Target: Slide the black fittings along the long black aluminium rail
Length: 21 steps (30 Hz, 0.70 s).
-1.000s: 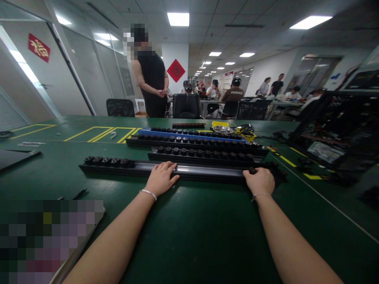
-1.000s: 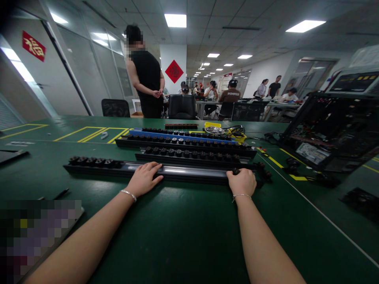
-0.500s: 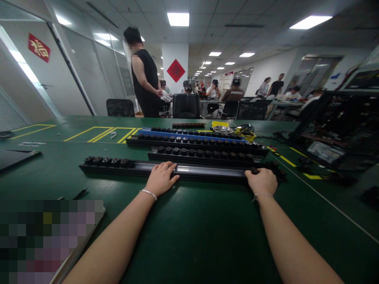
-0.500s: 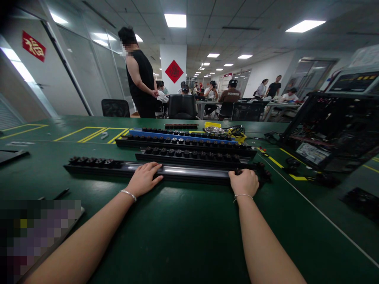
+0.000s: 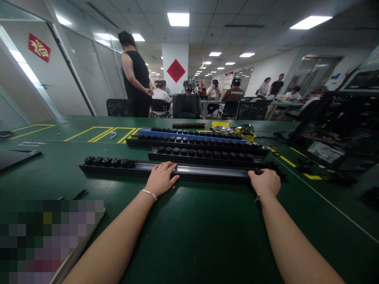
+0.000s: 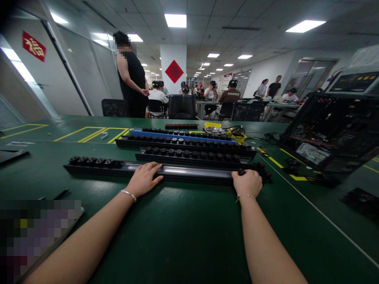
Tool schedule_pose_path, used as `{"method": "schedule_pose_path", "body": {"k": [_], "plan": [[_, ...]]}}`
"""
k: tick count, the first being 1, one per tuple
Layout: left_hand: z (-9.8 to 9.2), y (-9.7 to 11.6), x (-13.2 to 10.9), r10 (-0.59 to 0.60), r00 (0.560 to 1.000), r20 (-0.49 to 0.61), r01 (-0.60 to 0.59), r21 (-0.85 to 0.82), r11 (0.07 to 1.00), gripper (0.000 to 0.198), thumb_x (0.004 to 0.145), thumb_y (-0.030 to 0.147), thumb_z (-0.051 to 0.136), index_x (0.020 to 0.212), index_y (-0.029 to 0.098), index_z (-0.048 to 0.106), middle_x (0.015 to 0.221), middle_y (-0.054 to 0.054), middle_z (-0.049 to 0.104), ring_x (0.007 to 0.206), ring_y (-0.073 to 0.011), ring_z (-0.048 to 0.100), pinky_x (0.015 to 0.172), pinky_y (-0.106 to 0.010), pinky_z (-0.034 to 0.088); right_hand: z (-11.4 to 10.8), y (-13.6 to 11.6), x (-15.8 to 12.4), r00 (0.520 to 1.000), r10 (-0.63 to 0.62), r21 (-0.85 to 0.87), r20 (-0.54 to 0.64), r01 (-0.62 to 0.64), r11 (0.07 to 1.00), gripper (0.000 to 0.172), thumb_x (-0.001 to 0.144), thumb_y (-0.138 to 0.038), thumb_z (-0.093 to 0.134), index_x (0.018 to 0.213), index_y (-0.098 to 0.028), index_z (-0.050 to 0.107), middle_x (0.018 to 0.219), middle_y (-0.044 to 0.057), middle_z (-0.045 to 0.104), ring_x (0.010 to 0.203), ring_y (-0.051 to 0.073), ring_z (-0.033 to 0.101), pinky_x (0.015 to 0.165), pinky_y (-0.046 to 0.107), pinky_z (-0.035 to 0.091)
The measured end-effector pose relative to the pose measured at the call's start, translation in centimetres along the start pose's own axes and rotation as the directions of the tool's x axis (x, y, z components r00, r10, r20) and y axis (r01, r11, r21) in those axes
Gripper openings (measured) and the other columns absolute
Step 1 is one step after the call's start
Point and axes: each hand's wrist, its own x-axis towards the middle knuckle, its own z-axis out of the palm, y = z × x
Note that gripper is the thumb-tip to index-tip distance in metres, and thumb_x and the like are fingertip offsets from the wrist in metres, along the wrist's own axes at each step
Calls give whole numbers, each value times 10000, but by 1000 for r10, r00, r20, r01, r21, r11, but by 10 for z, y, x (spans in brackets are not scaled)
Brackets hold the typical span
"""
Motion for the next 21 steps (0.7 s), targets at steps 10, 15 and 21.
{"method": "schedule_pose_path", "body": {"k": [10,15,21], "plan": [[0,0,0,-3,1000,-3,3,8,1000,467,871,472,440,1281,258,507,1275,-69,544,1168,-249,478,977,-412,370,2,8,3,1000,6,10,-27,-6,1000,418,676,-439,532,895,-119,688,963,161,623,911,298,534,802,405,419],[0,-1,0,3,1000,-8,-3,9,1000,474,869,481,440,1279,254,509,1265,-68,548,1157,-254,488,969,-417,374,3,12,8,1000,24,3,-8,-24,1000,426,670,-452,534,896,-122,682,977,172,620,923,315,533,804,436,421],[0,-1,0,15,1000,-11,-15,20,1000,482,879,489,418,1282,238,502,1272,-71,547,1155,-251,486,969,-414,372,0,14,10,999,44,-17,26,-44,999,450,676,-462,531,920,-115,684,996,176,626,944,331,542,798,439,429]]}}
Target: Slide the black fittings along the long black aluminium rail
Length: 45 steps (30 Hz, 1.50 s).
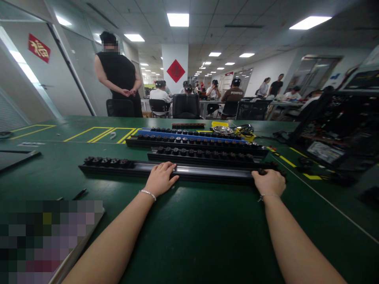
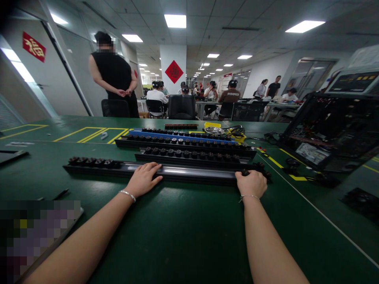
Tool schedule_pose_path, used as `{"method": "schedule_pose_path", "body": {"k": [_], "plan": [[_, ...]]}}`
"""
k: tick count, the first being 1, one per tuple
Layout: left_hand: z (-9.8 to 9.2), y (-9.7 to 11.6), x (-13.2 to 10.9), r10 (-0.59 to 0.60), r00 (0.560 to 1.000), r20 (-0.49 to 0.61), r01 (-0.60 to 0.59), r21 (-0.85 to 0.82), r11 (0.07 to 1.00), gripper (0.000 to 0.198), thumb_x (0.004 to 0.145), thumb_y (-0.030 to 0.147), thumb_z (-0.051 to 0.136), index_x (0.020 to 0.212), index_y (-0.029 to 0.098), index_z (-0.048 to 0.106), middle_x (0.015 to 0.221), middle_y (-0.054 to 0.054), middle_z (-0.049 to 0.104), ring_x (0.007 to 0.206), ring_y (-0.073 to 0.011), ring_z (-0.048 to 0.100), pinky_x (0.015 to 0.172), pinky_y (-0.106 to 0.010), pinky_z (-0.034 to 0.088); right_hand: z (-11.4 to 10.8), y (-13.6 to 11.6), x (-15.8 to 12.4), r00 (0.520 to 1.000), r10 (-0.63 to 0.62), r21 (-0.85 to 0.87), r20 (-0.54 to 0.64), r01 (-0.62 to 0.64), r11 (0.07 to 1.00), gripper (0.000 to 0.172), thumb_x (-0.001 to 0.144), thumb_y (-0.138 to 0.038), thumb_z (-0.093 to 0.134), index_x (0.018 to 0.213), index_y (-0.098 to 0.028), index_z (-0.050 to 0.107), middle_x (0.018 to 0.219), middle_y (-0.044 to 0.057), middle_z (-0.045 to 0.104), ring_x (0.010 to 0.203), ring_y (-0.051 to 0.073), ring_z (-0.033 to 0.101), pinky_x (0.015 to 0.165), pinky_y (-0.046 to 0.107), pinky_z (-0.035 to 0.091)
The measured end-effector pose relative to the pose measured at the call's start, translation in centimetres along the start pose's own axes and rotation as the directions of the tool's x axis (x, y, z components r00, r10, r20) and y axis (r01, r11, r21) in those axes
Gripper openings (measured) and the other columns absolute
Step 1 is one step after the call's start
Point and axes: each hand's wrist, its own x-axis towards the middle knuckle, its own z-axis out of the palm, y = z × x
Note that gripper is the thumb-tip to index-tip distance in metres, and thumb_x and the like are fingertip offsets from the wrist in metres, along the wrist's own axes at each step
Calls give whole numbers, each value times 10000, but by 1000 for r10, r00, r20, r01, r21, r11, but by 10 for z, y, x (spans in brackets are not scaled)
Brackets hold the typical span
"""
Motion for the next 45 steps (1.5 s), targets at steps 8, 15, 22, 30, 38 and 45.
{"method": "schedule_pose_path", "body": {"k": [8,15,22,30,38,45], "plan": [[0,0,0,2,1000,0,-2,10,1000,484,885,486,408,1280,223,499,1281,-71,542,1161,-250,479,964,-413,374,-1,1,1,1000,14,-26,-12,-15,1000,460,686,-446,543,962,-108,685,1019,174,635,975,325,545,823,426,433],[0,1,0,-3,1000,5,2,13,1000,483,873,481,434,1283,235,502,1273,-70,546,1155,-254,488,960,-413,381,-3,3,1,999,19,-25,-29,-20,999,438,703,-436,543,961,-115,690,993,168,637,970,321,547,806,418,440],[0,1,0,-4,1000,-1,4,12,1000,483,876,483,426,1281,232,505,1275,-70,545,1158,-250,485,964,-410,381,-4,6,1,999,31,-16,-33,-31,999,414,711,-423,550,963,-127,691,1012,164,629,1002,324,536,824,429,442],[0,0,0,-2,1000,12,2,5,1000,491,884,490,406,1289,228,495,1284,-74,539,1165,-250,476,966,-411,375,-7,7,3,998,55,-15,-17,-55,998,442,706,-441,546,980,-122,682,1043,179,614,992,339,541,825,452,449],[0,1,0,-10,1000,15,10,7,1000,491,878,489,419,1291,235,495,1286,-72,538,1168,-251,477,967,-415,376,-5,13,10,992,127,94,23,-129,987,427,690,-432,556,965,-124,663,970,167,589,934,299,552,806,423,461],[1,1,0,-9,1000,9,9,24,1000,480,876,481,429,1281,231,501,1284,-69,544,1157,-250,488,963,-411,377,0,18,14,991,131,161,-18,-126,979,375,662,-397,586,903,-120,660,866,132,571,870,277,552,811,413,453]]}}
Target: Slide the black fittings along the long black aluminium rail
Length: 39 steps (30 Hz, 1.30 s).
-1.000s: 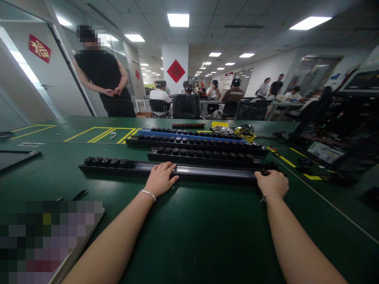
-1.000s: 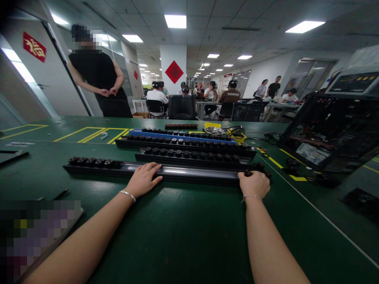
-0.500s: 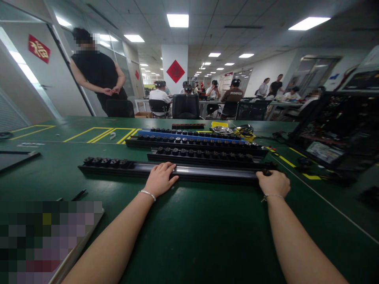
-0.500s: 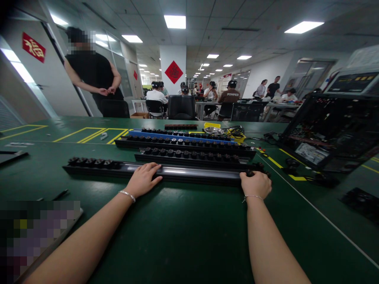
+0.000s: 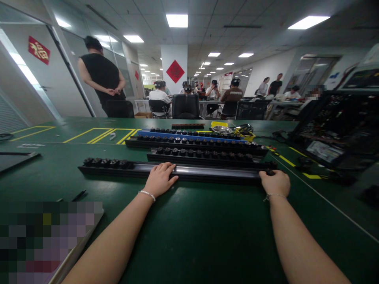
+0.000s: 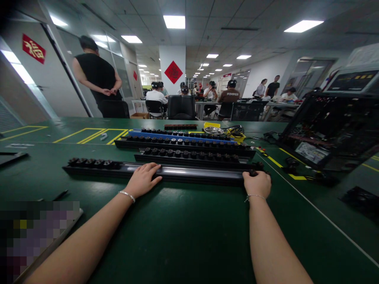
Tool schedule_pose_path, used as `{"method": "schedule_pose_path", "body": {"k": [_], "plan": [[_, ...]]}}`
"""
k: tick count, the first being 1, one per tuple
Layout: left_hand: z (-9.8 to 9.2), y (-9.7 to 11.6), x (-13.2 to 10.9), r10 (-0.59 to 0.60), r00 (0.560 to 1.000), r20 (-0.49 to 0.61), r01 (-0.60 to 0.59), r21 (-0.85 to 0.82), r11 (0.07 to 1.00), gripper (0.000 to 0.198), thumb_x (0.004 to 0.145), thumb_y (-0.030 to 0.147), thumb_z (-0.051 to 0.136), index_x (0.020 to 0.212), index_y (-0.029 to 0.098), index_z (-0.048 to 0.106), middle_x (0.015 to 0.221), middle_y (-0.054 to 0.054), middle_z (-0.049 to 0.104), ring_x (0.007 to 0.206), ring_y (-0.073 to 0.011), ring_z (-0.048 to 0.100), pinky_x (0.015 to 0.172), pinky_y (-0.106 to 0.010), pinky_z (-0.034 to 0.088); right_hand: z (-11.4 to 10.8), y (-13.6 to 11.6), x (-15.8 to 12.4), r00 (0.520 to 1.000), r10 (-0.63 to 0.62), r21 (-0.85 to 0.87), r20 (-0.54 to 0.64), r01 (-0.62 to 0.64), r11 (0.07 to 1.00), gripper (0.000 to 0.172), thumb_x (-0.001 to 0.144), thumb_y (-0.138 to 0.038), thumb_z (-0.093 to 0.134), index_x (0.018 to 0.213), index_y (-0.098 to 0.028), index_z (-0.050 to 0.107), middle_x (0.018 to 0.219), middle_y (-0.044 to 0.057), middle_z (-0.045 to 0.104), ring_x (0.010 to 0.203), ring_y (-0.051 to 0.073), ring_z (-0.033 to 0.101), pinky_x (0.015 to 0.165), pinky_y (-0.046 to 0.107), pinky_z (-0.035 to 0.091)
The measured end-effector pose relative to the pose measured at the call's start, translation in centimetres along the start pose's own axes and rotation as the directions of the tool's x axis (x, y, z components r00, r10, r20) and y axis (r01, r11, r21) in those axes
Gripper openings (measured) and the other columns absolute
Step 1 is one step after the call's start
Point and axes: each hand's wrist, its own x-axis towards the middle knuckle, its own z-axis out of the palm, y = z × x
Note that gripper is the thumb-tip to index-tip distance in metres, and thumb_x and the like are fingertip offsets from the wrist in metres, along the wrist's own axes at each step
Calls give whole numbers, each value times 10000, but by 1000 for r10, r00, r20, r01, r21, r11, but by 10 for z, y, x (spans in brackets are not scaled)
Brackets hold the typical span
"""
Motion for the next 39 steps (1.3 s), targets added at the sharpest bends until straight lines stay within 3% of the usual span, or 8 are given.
{"method": "schedule_pose_path", "body": {"k": [12,29,39], "plan": [[-2,1,0,-8,1000,10,8,-20,1000,489,876,484,425,1290,234,497,1286,-71,539,1172,-251,478,971,-412,376,-2,-1,2,998,43,-14,52,-42,999,442,672,-412,568,993,-118,646,971,152,583,889,283,561,809,414,465],[-4,1,0,-10,1000,21,10,-17,1000,490,877,477,423,1290,225,500,1288,-79,538,1162,-255,486,981,-421,368,-4,3,7,996,74,21,48,-76,997,437,667,-432,565,968,-121,629,935,155,612,874,297,576,803,418,464],[-4,2,1,-11,1000,17,11,-1,1000,480,878,476,422,1283,235,507,1279,-77,546,1150,-258,496,981,-421,365,-7,24,27,995,77,14,69,-78,997,458,649,-445,584,978,-129,617,918,149,618,877,310,582,814,443,461]]}}
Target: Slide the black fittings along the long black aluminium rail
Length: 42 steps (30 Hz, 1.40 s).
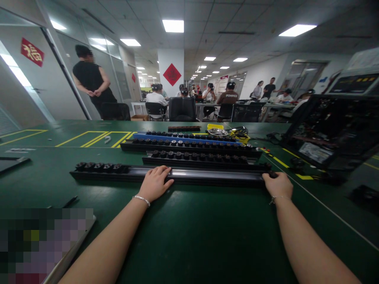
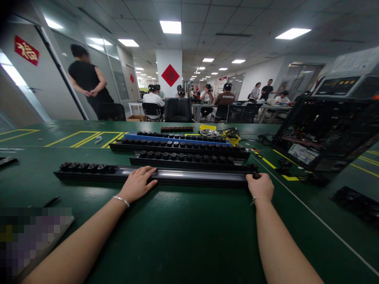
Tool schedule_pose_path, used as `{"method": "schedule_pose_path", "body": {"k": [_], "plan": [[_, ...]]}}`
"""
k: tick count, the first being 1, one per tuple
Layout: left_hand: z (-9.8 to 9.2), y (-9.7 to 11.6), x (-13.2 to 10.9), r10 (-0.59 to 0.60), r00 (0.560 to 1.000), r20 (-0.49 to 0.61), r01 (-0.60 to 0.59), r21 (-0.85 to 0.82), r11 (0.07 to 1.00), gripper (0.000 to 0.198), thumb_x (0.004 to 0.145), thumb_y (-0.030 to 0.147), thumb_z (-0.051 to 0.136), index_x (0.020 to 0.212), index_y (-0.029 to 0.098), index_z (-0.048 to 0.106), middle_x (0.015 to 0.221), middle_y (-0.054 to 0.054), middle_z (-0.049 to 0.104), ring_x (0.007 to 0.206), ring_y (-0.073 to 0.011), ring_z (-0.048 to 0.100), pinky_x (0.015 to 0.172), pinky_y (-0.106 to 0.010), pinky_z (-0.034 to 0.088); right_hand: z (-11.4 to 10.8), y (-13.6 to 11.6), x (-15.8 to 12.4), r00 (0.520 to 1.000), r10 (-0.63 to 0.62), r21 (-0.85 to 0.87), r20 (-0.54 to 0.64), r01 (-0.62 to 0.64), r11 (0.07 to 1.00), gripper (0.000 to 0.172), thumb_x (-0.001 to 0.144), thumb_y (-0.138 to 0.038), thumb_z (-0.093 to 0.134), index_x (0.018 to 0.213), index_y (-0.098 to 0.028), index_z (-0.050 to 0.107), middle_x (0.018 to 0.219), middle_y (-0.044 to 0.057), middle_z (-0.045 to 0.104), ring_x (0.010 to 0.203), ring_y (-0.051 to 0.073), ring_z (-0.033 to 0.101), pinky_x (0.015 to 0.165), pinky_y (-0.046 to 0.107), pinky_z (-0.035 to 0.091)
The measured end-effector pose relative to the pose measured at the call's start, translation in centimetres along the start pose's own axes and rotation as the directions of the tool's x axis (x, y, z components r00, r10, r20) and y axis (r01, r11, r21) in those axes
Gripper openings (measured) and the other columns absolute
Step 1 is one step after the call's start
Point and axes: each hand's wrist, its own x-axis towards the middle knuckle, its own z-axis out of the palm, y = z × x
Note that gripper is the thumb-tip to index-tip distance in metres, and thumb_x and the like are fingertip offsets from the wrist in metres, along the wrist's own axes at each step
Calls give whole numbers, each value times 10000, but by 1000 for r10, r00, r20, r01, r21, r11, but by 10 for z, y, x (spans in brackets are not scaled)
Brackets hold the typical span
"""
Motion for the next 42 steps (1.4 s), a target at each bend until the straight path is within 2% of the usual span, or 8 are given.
{"method": "schedule_pose_path", "body": {"k": [7,14,20,27,31,36,42], "plan": [[3,-1,0,-5,1000,-4,4,-20,1000,485,873,476,429,1292,242,502,1277,-81,543,1164,-263,490,981,-427,369,-1,2,4,998,63,25,25,-64,998,459,648,-450,591,997,-152,598,954,148,627,915,316,585,839,435,459],[3,-2,0,-2,1000,-3,2,-22,1000,489,872,484,428,1292,246,503,1277,-80,545,1164,-262,492,981,-424,369,1,6,7,998,61,49,13,-62,997,472,635,-472,598,990,-162,593,927,139,627,897,306,583,828,431,459],[2,-2,0,-4,1000,6,4,-23,1000,485,872,482,432,1289,243,502,1287,-80,540,1177,-260,481,973,-426,372,-3,5,8,998,59,36,31,-60,998,478,626,-464,602,997,-163,594,962,147,623,942,321,567,844,428,444],[2,-1,1,-14,1000,23,15,-25,1000,494,876,489,418,1304,253,488,1302,-82,529,1194,-262,464,958,-426,381,-9,1,7,995,71,-43,77,-67,997,490,685,-467,568,1057,-147,571,1015,173,606,960,288,550,831,358,421],[3,-2,1,-11,1000,12,12,-21,1000,487,873,486,425,1299,260,491,1295,-74,534,1188,-263,472,945,-424,390,-12,11,15,990,129,-46,56,-127,991,486,710,-456,555,1076,-136,562,1015,175,600,952,275,546,832,348,411],[4,-2,0,-12,1000,19,12,-14,1000,494,876,487,416,1300,244,487,1306,-76,526,1194,-257,462,936,-419,392,-13,29,28,991,104,-60,82,-100,993,460,720,-458,550,1062,-151,570,1008,165,599,925,283,546,821,363,402],[3,-2,0,-10,1000,26,10,8,1000,502,881,490,405,1302,229,479,1310,-78,524,1194,-255,461,934,-422,390,-7,32,39,988,105,-112,116,-92,989,473,757,-451,506,1112,-144,566,1006,164,602,919,285,545,800,363,395]]}}
